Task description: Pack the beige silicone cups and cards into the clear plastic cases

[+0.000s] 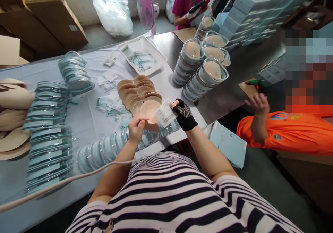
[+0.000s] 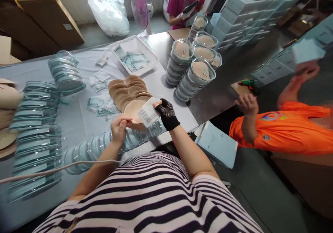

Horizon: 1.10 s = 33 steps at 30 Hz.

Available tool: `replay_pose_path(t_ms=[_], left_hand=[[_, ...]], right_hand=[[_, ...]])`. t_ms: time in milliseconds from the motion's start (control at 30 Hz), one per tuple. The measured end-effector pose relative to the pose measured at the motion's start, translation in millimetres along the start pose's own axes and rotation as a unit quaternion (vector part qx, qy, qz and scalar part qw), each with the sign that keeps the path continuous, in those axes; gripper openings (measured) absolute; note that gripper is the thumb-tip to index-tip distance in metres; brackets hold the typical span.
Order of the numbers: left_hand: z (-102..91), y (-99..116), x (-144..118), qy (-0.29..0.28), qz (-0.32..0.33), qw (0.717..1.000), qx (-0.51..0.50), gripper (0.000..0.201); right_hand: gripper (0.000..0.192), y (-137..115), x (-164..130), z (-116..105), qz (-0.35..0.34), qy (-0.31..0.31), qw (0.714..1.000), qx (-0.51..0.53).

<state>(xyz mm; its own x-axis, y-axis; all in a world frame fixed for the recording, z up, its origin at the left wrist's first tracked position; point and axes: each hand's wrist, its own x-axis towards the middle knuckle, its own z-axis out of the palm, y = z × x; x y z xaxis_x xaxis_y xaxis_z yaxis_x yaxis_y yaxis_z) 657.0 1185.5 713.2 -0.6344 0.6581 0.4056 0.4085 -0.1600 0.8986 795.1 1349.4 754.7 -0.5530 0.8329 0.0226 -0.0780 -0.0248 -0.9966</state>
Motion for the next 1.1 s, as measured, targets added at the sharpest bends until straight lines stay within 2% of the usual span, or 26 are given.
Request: replay_pose_path(t_ms=[67, 100, 233, 267, 333, 400, 467, 533, 600, 700, 767, 867, 1000, 1100], left_hand=[[2.8, -0.5, -2.5, 0.030, 0.008, 0.999, 0.016, 0.059], [5.2, -0.5, -3.6, 0.044, 0.011, 0.999, 0.023, 0.061], [16.5, 1.7, -7.3, 0.106, 0.035, 0.994, 0.020, 0.055], [18.4, 2.5, -8.4, 0.116, 0.045, 0.992, 0.017, 0.053], [19.8, 4.2, -10.5, 0.114, 0.063, 0.991, 0.021, 0.051], [18.7, 6.1, -11.4, 0.087, 0.072, 0.993, 0.033, 0.050], [16.8, 7.8, -9.8, 0.069, 0.078, 0.994, 0.039, 0.047], [15.5, 8.4, -5.5, 0.077, 0.055, 0.995, 0.034, 0.041], [15.1, 7.4, 0.3, 0.109, -0.003, 0.994, 0.004, 0.034], [14.5, 6.0, 7.0, 0.116, -0.063, 0.989, -0.064, 0.034], [13.9, 7.7, 8.5, 0.066, -0.045, 0.995, -0.058, 0.043], [14.0, 13.1, 7.9, -0.016, -0.001, 1.000, 0.000, 0.040], [14.2, 14.0, 8.3, -0.021, -0.007, 0.999, 0.033, 0.048], [11.4, 10.0, 12.2, -0.023, -0.018, 0.998, 0.062, 0.053]], right_hand=[[0.033, 5.9, 0.0, 1.3, 0.043, -0.013, 0.999, 0.017], [0.032, 9.1, 0.1, 4.2, 0.042, -0.010, 0.999, 0.008], [0.028, 20.6, 1.2, 19.7, -0.049, 0.048, 0.994, -0.086], [0.029, 22.9, 0.9, 22.4, -0.053, 0.050, 0.993, -0.088], [0.031, 26.7, -1.0, 25.5, -0.014, 0.019, 0.999, -0.042], [0.033, 28.7, -3.6, 25.8, 0.042, -0.027, 0.998, 0.027], [0.033, 27.6, -5.3, 23.7, 0.052, -0.038, 0.997, 0.047], [0.030, 22.9, -5.3, 19.6, 0.006, -0.023, 1.000, -0.002], [0.027, 15.7, -4.9, 14.5, -0.057, -0.022, 0.995, -0.079], [0.025, 5.2, -6.1, 8.3, -0.148, -0.059, 0.973, -0.166], [0.025, 1.0, -8.0, 7.4, -0.208, -0.102, 0.954, -0.190], [0.023, -0.8, -10.2, 10.7, -0.266, -0.144, 0.934, -0.188], [0.023, -1.0, -9.6, 14.2, -0.297, -0.125, 0.921, -0.220], [0.025, -2.5, -7.4, 12.7, -0.307, -0.155, 0.909, -0.234]])
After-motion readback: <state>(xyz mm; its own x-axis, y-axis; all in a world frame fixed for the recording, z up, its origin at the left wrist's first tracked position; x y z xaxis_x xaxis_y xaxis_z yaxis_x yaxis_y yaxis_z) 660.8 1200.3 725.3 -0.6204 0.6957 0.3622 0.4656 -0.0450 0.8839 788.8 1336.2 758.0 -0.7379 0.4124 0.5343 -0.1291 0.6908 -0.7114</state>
